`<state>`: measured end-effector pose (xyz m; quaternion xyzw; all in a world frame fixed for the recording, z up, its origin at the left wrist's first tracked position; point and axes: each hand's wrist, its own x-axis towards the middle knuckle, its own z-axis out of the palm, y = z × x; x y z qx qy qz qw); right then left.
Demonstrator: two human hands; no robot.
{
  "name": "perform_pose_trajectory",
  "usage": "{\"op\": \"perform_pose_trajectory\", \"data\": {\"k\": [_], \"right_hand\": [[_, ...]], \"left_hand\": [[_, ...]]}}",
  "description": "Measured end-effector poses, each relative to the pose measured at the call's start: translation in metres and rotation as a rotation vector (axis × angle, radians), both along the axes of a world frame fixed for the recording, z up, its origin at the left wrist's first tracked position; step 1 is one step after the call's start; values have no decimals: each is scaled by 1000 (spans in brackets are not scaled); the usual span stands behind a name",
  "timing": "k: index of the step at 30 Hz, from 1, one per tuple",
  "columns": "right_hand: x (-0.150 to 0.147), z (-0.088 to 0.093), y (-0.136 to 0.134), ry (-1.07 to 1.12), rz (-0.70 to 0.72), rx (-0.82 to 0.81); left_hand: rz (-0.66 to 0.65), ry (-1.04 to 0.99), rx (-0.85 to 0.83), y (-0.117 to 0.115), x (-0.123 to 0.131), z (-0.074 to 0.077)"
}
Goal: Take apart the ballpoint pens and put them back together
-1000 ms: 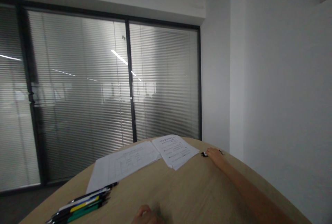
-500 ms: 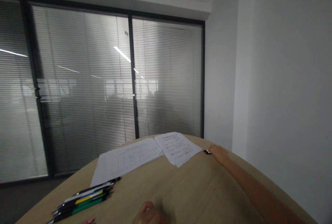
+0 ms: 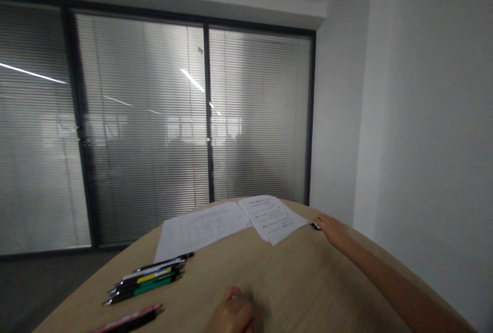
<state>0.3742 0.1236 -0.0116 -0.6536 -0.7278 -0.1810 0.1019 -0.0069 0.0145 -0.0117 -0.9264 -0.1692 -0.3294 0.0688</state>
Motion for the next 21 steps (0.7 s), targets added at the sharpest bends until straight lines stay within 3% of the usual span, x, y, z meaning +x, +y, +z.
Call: {"op": "perform_pose_trajectory", "data": {"k": [5,8,11,15,18,21], "right_hand": [[-34,-9,-12,60,102,-22],[-66,-18,-16,232,168,-122],[-96,-27,-19,345,161,-197],[-122,-36,-25,330,87,-167],[-129,-38,-32,306,31,-132],[-132,-36,-37,282,7,-106]], "left_hand": [[14,28,-60,-7,3,1],[116,73,-123,-8,5,1],[176,102,-158,-8,5,1],[241,101,-243,-10,6,1],[298,120,-302,-11,6,8],[355,249,-301,-8,2,27]]}}
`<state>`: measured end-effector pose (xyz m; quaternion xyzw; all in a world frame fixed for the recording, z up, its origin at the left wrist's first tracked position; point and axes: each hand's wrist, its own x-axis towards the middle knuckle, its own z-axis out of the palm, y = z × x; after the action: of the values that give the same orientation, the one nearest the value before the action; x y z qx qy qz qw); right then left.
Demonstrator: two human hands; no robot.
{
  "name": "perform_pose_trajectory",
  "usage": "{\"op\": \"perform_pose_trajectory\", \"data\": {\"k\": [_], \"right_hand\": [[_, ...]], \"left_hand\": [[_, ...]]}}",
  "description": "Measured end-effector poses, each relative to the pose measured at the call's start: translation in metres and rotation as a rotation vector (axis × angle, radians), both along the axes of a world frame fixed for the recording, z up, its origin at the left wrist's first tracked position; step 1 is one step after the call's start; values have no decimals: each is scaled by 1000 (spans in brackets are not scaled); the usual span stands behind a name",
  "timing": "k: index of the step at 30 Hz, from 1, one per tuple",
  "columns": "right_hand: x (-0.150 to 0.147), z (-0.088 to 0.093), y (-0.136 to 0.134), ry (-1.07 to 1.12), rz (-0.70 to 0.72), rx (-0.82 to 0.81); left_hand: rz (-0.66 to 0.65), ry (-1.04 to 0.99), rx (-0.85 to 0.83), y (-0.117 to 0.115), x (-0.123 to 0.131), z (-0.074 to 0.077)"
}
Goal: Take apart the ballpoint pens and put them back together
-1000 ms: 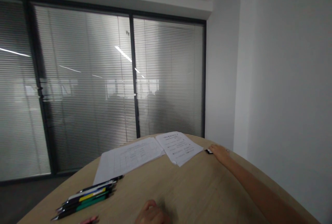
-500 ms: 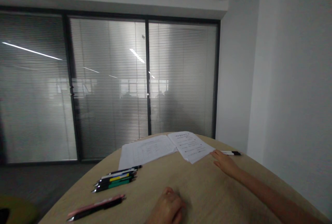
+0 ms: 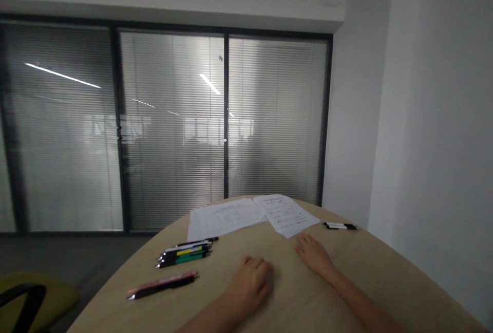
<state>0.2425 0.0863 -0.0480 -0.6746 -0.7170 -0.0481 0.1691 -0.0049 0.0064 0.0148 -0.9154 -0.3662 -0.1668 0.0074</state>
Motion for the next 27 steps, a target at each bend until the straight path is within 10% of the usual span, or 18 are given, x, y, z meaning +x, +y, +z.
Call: {"op": "perform_pose_trajectory", "data": {"k": [10,27], "right_hand": [[-1,5,-4,6,27,73],[6,0,-1,34,53,77]], "left_hand": [[432,325,-26,49,-84,59],[542,452,-39,62,-111,44]]}}
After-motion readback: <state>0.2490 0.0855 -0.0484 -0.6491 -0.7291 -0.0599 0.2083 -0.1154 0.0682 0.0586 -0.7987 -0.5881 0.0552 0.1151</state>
